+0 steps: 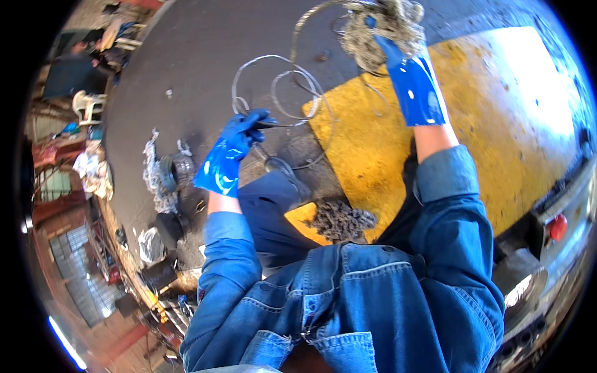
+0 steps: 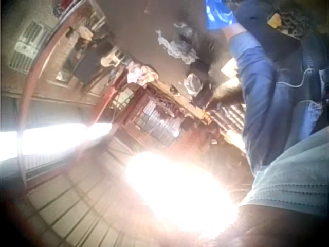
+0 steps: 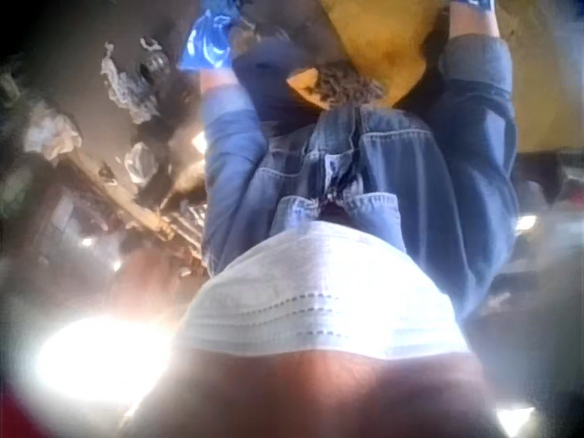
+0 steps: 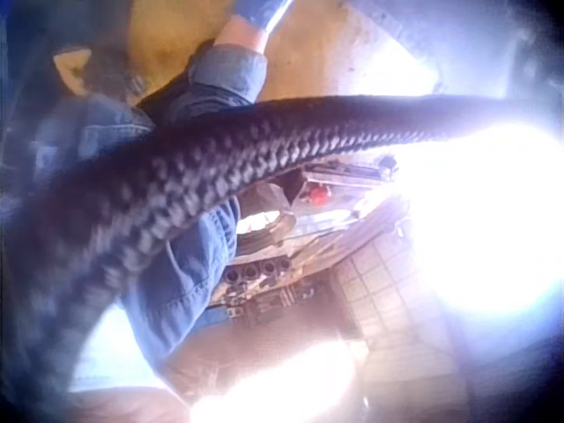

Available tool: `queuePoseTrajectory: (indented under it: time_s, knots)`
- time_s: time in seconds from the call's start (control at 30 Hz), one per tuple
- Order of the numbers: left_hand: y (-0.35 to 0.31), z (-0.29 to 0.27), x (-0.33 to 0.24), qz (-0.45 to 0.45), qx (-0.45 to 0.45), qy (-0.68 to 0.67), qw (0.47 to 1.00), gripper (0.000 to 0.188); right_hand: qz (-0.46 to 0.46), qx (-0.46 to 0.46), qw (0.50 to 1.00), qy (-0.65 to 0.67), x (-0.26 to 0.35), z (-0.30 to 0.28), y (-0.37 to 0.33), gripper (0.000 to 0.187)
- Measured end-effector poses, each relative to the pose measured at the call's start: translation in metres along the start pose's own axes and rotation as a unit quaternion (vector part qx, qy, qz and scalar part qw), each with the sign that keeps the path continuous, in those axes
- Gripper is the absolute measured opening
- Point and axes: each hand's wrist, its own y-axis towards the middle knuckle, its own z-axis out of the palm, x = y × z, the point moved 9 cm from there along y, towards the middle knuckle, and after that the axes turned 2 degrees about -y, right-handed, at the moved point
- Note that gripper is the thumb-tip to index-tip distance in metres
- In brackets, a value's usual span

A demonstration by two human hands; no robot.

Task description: The person sits on the floor of a workshop and uses a rag to wipe and clean a coiled metal wire. They manipulate the wire with gloved hands, rubbing the rag along its length to remove dirt or residue.

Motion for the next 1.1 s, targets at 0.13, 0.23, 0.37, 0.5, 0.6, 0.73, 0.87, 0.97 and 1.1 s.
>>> queuePoseTrajectory:
  time_s: [0.13,0.23,0.37,0.5,0.6,0.73,0.87,0.97,1.1]
  knots:
    - [0.009,-0.023,0.007,-0.018,0.024,-0.101,0.994,0.041,0.016,-0.003,1.000,0.017,0.005,0.004,-0.007,0.040]
    - [0.015,-0.046,0.006,0.006,0.012,-0.235,0.972,0.036,0.023,-0.006,1.000,0.020,0.008,0.005,-0.010,0.039]
    - [0.009,-0.082,0.005,0.052,0.000,-0.394,0.918,0.026,0.025,-0.006,0.999,0.022,0.013,0.006,-0.011,0.039]
    - [-0.003,-0.140,0.020,0.096,-0.209,-0.280,0.932,0.027,0.028,0.001,0.999,0.024,0.014,0.013,-0.009,0.039]
    - [-0.024,-0.168,-0.007,0.131,-0.298,-0.195,0.925,0.027,0.024,0.004,0.999,0.022,0.014,0.017,-0.004,0.039]
    - [-0.076,-0.214,-0.094,0.266,-0.344,-0.146,0.889,0.028,0.013,0.032,0.999,-0.004,0.013,0.031,-0.001,0.039]
    - [-0.129,-0.197,-0.216,0.420,-0.403,-0.067,0.811,0.027,0.023,0.047,0.998,0.018,0.017,0.029,0.007,0.039]
    - [-0.111,-0.187,-0.217,0.491,-0.336,-0.092,0.799,0.025,0.061,0.150,0.984,0.070,-0.002,0.034,0.007,0.038]
    - [-0.041,-0.208,0.044,0.161,-0.341,-0.131,0.917,0.020,0.201,0.047,0.977,0.058,-0.042,0.096,-0.032,0.028]
